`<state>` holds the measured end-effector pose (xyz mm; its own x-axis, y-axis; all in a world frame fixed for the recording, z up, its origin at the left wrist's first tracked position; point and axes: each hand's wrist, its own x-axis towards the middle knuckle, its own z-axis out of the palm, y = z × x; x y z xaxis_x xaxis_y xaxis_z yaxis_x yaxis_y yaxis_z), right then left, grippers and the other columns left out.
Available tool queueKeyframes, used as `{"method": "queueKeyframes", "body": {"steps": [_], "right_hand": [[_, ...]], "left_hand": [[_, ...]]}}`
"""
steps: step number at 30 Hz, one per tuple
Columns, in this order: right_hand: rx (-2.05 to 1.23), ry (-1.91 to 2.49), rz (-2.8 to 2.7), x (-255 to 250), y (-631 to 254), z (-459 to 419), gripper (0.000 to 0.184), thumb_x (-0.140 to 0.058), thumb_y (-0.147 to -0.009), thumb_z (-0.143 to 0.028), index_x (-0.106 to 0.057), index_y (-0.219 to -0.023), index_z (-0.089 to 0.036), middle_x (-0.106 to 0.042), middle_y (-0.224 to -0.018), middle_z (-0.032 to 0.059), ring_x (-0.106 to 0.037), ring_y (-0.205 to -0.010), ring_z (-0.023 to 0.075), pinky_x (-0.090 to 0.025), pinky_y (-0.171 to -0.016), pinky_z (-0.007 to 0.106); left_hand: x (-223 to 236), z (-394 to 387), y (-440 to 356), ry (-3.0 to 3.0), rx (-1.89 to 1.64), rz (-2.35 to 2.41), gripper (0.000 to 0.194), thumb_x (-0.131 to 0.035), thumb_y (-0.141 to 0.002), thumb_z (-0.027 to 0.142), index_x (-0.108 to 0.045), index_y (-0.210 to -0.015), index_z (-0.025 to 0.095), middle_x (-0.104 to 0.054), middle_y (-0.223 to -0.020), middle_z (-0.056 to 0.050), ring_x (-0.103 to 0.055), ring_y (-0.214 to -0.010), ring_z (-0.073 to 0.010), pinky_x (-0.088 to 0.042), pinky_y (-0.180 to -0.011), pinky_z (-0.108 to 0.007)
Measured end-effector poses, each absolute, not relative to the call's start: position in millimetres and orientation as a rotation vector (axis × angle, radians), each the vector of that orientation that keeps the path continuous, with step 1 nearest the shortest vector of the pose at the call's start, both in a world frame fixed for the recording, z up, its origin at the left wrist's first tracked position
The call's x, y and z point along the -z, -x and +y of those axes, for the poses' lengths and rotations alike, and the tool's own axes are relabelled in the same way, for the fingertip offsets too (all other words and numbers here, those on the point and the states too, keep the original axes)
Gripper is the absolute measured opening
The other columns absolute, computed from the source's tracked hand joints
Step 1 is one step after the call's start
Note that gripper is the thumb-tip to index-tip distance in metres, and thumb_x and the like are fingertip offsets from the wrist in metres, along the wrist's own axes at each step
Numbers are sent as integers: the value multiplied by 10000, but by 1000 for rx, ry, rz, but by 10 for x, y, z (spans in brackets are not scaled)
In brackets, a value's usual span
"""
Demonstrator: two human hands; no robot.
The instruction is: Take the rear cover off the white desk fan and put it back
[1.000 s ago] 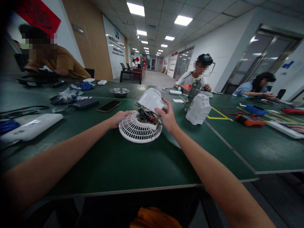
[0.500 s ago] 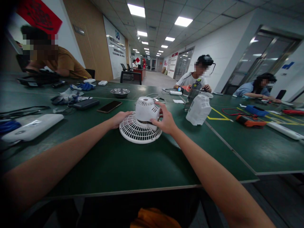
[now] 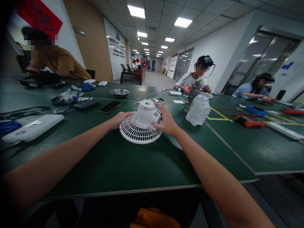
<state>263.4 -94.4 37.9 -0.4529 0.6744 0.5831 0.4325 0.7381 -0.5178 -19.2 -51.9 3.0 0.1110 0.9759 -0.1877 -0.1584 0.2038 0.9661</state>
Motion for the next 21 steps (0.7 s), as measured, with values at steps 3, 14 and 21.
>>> {"method": "queueKeyframes", "body": {"steps": [3, 14, 21], "right_hand": [[-368, 869, -2134, -381, -2640, -955, 941, -730, -708, -293, -252, -1518, -306, -624, -1209, 94, -648, -939, 275, -598, -815, 509], [-457, 869, -2095, -349, -2586, -965, 981, -784, -739, -440, -239, -1545, -316, -505, -1466, 126, -635, -1123, 336, -575, -902, 573], [-419, 865, -2117, -387, -2551, -1039, 955, -808, -713, -518, -351, -1508, -252, -560, -1423, 133, -589, -1227, 366, -516, -990, 579]], "left_hand": [[-7, -507, 237, -1144, -1071, 1181, 205, -647, -884, 303, -705, -829, 114, -740, -771, -100, -728, -741, -218, -588, -724, -339], [-253, -785, 150, -2458, -1013, 1024, 650, -652, -829, 556, -585, -1330, 148, -637, -1324, -160, -605, -1183, -310, -444, -1023, -464], [-374, -891, 93, -2535, -971, 1080, 672, -743, -714, 616, -636, -1162, 127, -674, -1140, -161, -646, -989, -301, -511, -843, -441]]}}
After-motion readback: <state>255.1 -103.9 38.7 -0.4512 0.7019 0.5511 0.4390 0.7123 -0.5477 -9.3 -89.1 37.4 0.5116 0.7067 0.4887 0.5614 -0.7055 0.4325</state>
